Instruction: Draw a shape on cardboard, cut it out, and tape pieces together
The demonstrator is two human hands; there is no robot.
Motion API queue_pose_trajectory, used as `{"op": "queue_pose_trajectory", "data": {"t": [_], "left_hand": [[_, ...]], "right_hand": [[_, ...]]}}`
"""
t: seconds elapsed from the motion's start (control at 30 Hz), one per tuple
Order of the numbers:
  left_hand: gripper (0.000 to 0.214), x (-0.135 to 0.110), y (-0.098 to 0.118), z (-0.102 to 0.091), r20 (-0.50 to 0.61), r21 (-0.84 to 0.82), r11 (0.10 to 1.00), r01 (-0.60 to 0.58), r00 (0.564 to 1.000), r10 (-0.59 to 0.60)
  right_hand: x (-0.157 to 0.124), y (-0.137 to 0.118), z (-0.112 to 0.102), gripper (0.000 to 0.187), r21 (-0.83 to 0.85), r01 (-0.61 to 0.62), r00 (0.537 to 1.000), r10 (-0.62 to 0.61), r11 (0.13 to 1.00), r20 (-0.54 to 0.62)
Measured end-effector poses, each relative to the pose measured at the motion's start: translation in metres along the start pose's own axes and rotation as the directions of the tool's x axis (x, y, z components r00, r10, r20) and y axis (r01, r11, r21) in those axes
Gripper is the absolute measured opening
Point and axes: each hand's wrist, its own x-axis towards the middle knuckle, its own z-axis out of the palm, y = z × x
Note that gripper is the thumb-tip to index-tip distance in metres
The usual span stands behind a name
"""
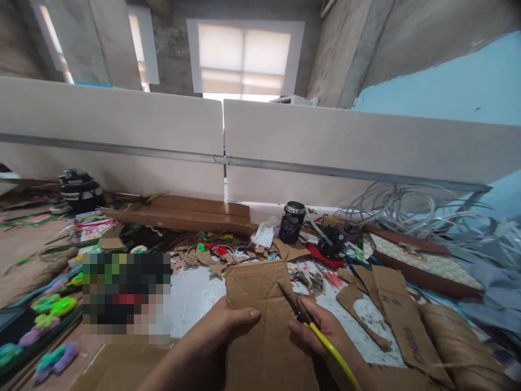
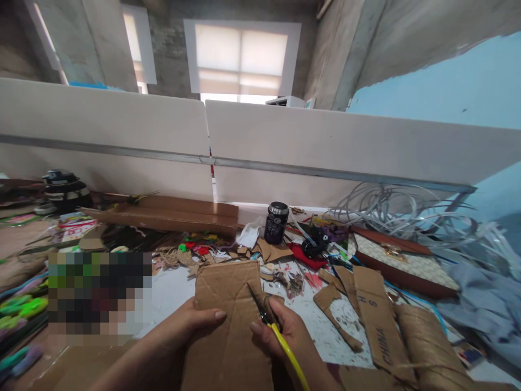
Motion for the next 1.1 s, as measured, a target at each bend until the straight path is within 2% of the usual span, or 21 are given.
{"op": "queue_pose_trajectory", "data": {"t": [0.13,0.37,0.43,0.57,0.63,0.77,0.93,1.1], "left_hand": [[0.058,-0.004,-0.001,0.003,-0.012,-0.012,1.0,0.015,1.0,-0.016],[0.056,0.001,-0.009,-0.002,-0.019,0.019,0.998,0.053,0.998,-0.053],[0.061,0.003,-0.01,-0.004,-0.012,0.004,0.998,0.058,0.998,-0.058],[0.061,0.002,-0.007,-0.004,-0.023,0.015,0.997,0.076,0.997,-0.076],[0.057,-0.001,-0.004,-0.003,-0.03,0.018,0.996,0.088,0.996,-0.087],[0.053,-0.004,-0.001,-0.002,-0.061,0.029,0.993,0.114,0.992,-0.112],[0.059,-0.003,-0.003,-0.003,-0.052,0.047,0.995,0.085,0.995,-0.083],[0.058,-0.001,-0.005,-0.004,-0.025,0.081,0.995,0.05,0.999,-0.048]], "right_hand": [[-0.002,-0.008,-0.001,0.054,0.004,-0.028,0.999,0.028,1.0,0.039],[0.001,-0.02,-0.008,0.06,-0.067,0.017,1.0,-0.018,0.998,-0.011],[0.002,-0.019,-0.007,0.059,-0.032,0.016,1.0,-0.016,0.999,0.001],[0.0,-0.017,-0.003,0.055,0.096,-0.071,0.996,0.066,0.993,0.056],[-0.002,-0.016,-0.001,0.052,0.105,-0.056,0.998,0.053,0.993,0.034],[-0.004,-0.018,0.001,0.049,0.019,-0.012,1.0,0.012,1.0,-0.027],[-0.003,-0.024,-0.004,0.054,-0.042,-0.033,0.999,0.033,0.999,0.012],[-0.003,-0.029,-0.006,0.061,-0.004,-0.01,0.999,0.011,1.0,0.051]]}}
